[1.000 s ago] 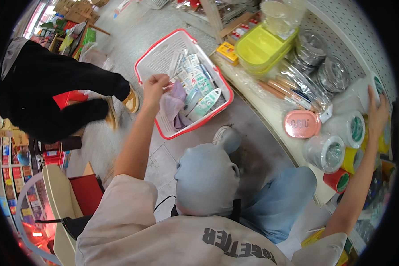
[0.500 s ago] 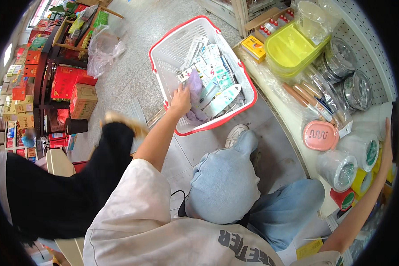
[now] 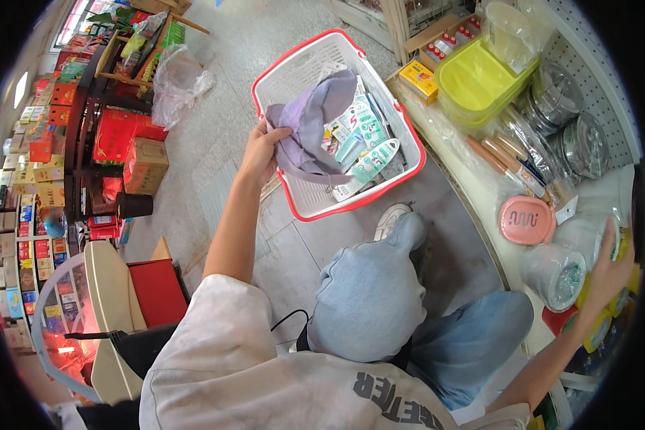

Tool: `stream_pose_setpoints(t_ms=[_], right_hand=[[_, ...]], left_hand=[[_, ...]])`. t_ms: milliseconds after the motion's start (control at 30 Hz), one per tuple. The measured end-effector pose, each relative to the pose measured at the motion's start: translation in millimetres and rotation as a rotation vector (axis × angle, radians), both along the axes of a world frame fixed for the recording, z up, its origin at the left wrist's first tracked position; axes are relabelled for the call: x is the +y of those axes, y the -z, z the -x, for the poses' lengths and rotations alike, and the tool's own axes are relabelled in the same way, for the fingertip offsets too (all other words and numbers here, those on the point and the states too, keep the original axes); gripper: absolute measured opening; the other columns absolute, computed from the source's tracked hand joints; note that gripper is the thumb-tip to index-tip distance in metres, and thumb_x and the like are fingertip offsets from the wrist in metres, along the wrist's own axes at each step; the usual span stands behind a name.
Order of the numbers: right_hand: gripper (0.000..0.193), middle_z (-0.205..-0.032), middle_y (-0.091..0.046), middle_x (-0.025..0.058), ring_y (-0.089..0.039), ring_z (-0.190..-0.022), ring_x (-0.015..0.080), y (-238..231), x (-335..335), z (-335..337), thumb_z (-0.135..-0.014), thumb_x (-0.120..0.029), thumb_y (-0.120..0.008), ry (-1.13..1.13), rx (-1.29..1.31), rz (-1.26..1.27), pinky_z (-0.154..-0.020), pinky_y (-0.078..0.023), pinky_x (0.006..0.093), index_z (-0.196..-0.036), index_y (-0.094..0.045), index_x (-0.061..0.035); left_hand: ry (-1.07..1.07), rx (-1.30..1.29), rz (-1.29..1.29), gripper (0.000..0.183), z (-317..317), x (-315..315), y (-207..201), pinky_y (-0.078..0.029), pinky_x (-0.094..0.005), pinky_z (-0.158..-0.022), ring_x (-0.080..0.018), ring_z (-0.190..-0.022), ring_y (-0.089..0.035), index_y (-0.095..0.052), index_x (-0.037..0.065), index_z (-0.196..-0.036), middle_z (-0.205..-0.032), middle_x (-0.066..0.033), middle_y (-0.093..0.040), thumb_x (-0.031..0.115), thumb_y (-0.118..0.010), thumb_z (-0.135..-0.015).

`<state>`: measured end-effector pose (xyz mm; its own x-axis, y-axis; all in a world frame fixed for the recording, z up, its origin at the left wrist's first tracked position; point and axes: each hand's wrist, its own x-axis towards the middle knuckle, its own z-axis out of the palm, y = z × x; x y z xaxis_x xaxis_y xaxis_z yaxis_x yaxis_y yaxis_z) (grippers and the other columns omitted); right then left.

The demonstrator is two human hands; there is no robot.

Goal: The person organizes items in a store by moving products between shopping baskets and shelves. They handle yellow tape rolls, plastic containers, and other goods, then wipe the shelf surface with a cloth.

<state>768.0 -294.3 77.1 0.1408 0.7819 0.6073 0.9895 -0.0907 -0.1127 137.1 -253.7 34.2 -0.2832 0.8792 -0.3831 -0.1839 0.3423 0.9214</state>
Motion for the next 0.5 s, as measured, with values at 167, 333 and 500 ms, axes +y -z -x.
stream_pose_setpoints(t_ms=[167, 333, 500], right_hand=[[0.039, -0.137, -0.058, 0.0165, -0.053, -0.128, 0.031, 3, -3, 137, -0.087, -0.016, -0.075, -0.349, 0.435, 0.06, -0.109, -0.038, 0.0405, -0.12, -0.065, 0.0003], [0.037, -0.129, -0.061, 0.0173, -0.058, -0.121, 0.0313, 18, -11, 232, -0.084, -0.019, -0.078, -0.674, 0.975, 0.376, -0.104, -0.043, 0.0392, -0.114, -0.067, -0.0003], [0.042, -0.109, -0.068, 0.0103, -0.064, -0.102, 0.0179, 36, -8, 263, -0.089, -0.025, -0.075, -0.62, 1.58, 0.521, -0.09, -0.05, 0.0323, -0.117, -0.061, 0.0026]], left_hand=[[0.13, -0.242, -0.083, 0.035, -38, -7, -11, -0.059, -0.0366, -0.088, -0.0208, -0.099, -0.069, -0.054, 0.0, -0.125, -0.114, -0.0125, -0.066, -0.002, -0.062, -0.091], [0.325, -0.347, -0.127, 0.037, -120, -18, -24, -0.054, -0.0385, -0.096, -0.0197, -0.11, -0.063, -0.056, 0.006, -0.126, -0.123, -0.0083, -0.064, 0.005, -0.069, -0.092], [0.654, -0.494, -0.197, 0.02, -176, -28, -25, -0.052, -0.034, -0.092, -0.015, -0.109, -0.061, -0.059, 0.011, -0.112, -0.128, -0.0055, -0.062, 0.012, -0.068, -0.094]])
